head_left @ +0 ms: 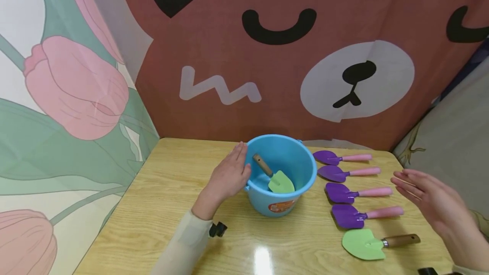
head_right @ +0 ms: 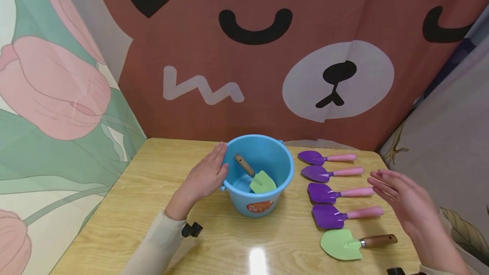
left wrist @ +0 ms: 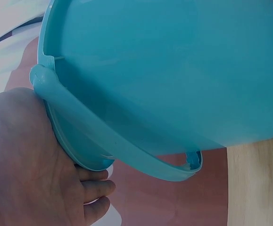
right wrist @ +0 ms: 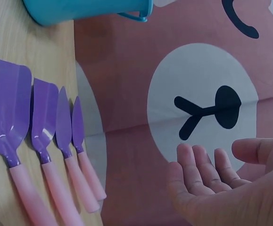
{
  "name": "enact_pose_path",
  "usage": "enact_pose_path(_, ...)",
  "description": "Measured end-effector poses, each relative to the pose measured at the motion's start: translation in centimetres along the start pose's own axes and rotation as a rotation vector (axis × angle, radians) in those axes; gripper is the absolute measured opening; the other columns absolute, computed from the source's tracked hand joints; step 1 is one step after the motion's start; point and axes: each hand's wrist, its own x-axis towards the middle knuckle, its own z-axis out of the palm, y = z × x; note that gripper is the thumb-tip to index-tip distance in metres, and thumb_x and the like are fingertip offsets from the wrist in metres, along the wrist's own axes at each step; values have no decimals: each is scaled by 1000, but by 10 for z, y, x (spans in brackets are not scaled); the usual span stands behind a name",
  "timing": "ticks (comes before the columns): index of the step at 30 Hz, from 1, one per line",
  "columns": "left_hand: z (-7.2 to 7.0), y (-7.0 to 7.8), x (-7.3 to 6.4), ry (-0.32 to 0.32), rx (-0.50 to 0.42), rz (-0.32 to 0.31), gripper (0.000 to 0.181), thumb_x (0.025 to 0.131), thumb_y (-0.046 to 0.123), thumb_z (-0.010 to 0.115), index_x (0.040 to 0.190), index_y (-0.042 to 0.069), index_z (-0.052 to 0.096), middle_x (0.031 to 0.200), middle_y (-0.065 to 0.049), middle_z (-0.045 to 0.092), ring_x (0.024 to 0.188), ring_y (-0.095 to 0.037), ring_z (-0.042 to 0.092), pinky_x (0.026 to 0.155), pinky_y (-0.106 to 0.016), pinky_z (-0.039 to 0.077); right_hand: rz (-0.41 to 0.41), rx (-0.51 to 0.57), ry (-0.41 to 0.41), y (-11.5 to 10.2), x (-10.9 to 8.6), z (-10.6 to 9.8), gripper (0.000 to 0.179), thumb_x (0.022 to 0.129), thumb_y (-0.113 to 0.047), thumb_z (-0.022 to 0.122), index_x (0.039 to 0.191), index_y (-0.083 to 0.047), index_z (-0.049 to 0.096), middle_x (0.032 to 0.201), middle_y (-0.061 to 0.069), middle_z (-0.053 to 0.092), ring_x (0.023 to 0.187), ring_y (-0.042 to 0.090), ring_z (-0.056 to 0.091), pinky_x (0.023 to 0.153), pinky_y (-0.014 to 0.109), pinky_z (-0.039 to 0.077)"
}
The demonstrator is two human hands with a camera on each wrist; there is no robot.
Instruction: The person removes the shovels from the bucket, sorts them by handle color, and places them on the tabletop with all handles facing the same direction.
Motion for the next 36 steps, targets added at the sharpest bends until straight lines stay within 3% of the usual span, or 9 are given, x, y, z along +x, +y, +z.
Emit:
enact_pose_path(7, 0, -1, 0, 3, 6, -3, 65, 107, 35, 33, 161, 1, 20, 168, -14, 19, 156, -26, 15, 126, -41, 20, -19, -86, -17, -5, 8, 13, 32, 109, -8, 39, 116, -11, 70, 113, 1, 75, 104, 12, 72, 86, 23, 58)
enact_pose_path(14, 0, 0, 0, 3, 9, -6, 65, 107, 36, 33, 161, 2, 20, 168, -13, 19, 156, -25, 15, 126, -41, 20, -35, -79, -77, -9, 15, 26, 34, 109, -7, 38, 119, -7, 70, 116, 3, 75, 106, 14, 72, 89, 23, 57)
enact_pose_path(21, 1, 0, 0, 8, 2, -1, 65, 107, 35, 34, 160, 1, 22, 168, -13, 20, 156, -26, 15, 126, -41, 20, -10, -106, -58, -13, 23, 38, 30, 108, -9, 43, 119, -11, 70, 115, 1, 75, 105, 12, 72, 88, 22, 58)
enact_pose_path(29, 3, 0, 0, 8, 3, 1, 65, 107, 35, 34, 160, 1, 22, 168, -13, 20, 156, -25, 15, 126, -41, 20, -31, -94, -124, -13, 30, 50, 34, 109, -6, 38, 120, -9, 70, 115, 3, 75, 106, 14, 72, 89, 23, 57)
enact_pose_path(36, 3, 0, 0, 5, -1, -1, 65, 107, 35, 34, 161, 2, 21, 168, -13, 20, 156, -25, 15, 126, -42, 20, -52, -127, -129, -13, 36, 60, 31, 108, -5, 41, 120, -10, 69, 116, 2, 75, 105, 13, 72, 89, 23, 57)
